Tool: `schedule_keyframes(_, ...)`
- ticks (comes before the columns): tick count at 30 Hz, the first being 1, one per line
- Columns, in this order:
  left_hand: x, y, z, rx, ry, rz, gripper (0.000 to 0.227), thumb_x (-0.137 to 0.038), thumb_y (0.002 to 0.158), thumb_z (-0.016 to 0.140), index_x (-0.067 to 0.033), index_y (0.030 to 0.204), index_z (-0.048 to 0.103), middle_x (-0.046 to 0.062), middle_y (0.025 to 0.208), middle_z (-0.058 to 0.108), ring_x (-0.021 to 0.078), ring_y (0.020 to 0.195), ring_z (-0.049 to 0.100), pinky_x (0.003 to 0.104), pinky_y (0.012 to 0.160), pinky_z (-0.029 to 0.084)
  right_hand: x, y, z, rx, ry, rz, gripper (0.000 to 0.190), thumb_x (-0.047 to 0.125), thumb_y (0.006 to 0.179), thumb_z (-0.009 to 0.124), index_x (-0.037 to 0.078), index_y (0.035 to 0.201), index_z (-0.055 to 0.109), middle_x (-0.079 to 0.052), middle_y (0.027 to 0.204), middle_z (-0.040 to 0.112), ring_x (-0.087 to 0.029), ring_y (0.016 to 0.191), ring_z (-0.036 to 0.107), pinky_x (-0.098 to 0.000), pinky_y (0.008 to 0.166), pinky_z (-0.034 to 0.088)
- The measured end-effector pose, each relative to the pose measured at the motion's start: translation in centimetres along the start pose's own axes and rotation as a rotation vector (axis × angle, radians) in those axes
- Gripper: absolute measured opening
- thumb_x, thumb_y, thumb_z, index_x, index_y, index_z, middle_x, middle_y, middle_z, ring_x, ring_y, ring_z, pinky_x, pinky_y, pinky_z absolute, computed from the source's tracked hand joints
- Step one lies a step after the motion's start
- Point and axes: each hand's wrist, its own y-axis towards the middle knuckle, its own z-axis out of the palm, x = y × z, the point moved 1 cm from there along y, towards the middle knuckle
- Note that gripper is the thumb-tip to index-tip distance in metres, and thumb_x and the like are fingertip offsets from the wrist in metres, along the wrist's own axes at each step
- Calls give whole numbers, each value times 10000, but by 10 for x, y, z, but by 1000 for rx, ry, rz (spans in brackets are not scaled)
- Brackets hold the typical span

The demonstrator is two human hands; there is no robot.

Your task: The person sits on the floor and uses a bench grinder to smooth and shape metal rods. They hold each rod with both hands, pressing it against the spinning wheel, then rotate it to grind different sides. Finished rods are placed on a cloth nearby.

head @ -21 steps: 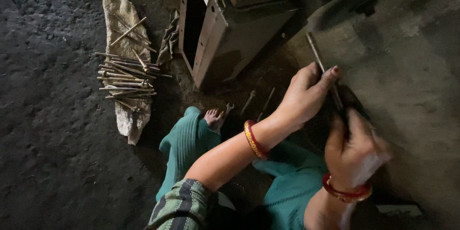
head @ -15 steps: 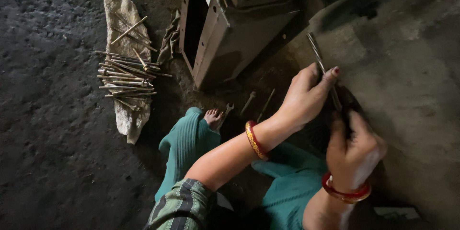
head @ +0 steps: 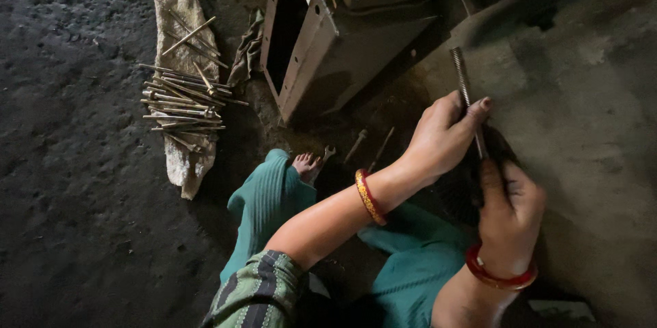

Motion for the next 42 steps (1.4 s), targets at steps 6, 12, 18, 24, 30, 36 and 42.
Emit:
schedule_keyframes(6, -3, 1, -4, 7, -2, -9, 355, -320, 1048, 592, 21, 959, 637, 67, 730, 659, 131, 679, 585, 340, 618, 504, 1, 2, -1, 31, 88, 196, 357, 249, 1091, 550, 7, 838, 617, 44, 605, 461, -50, 484, 341, -251, 448, 252)
schedule_keyframes(12, 0, 3, -6, -12, 66, -19, 378, -330, 1047, 594, 20, 906, 612, 61, 649, 566, 138, 600, 490, 355, 530, 433, 1, 6, 3, 45, 261, 298, 349, 261, 1109, 555, 51, 835, 602, 66, 624, 436, -47, 485, 317, -245, 433, 248)
schedule_keyframes(18, 3, 4, -5, -10, 72, -10, 375, -327, 1048, 594, 18, 903, 607, 56, 651, 546, 133, 609, 462, 347, 540, 414, -6, 9, 3, 75, 430, 321, 340, 247, 1120, 544, 75, 826, 556, 62, 646, 400, -57, 493, 316, -248, 454, 281)
schedule_keyframes(24, 5, 4, -6, -9, 91, -25, 387, -340, 1048, 593, 12, 887, 594, 51, 654, 541, 128, 612, 464, 342, 540, 415, -13, 12, 3, 65, 571, 438, 244, 214, 1059, 527, 76, 870, 595, 31, 601, 392, -81, 422, 299, -253, 410, 263)
schedule_keyframes(30, 10, 6, -6, -62, 72, -13, 366, -320, 1038, 603, 12, 886, 587, 47, 658, 547, 123, 628, 457, 337, 552, 423, -12, 9, 7, 106, 445, 299, 289, 214, 1104, 539, 19, 899, 601, 25, 695, 438, -88, 525, 384, -267, 475, 311)
schedule_keyframes(36, 12, 4, -1, -122, 98, -3, 375, -304, 1043, 608, 18, 855, 571, 63, 650, 536, 126, 625, 458, 350, 546, 416, -15, -3, 12, -124, -525, -406, 185, 116, 943, 689, -55, 982, 629, -208, 761, 654, -330, 698, 686, -378, 634, 502)
schedule_keyframes(42, 7, 3, -5, -94, 92, 15, 360, -305, 1040, 610, 11, 869, 584, 78, 653, 560, 134, 620, 464, 353, 543, 412, -28, 3, 5, -79, -431, -385, 178, 98, 961, 695, -66, 927, 634, -212, 664, 569, -289, 557, 617, -372, 527, 431)
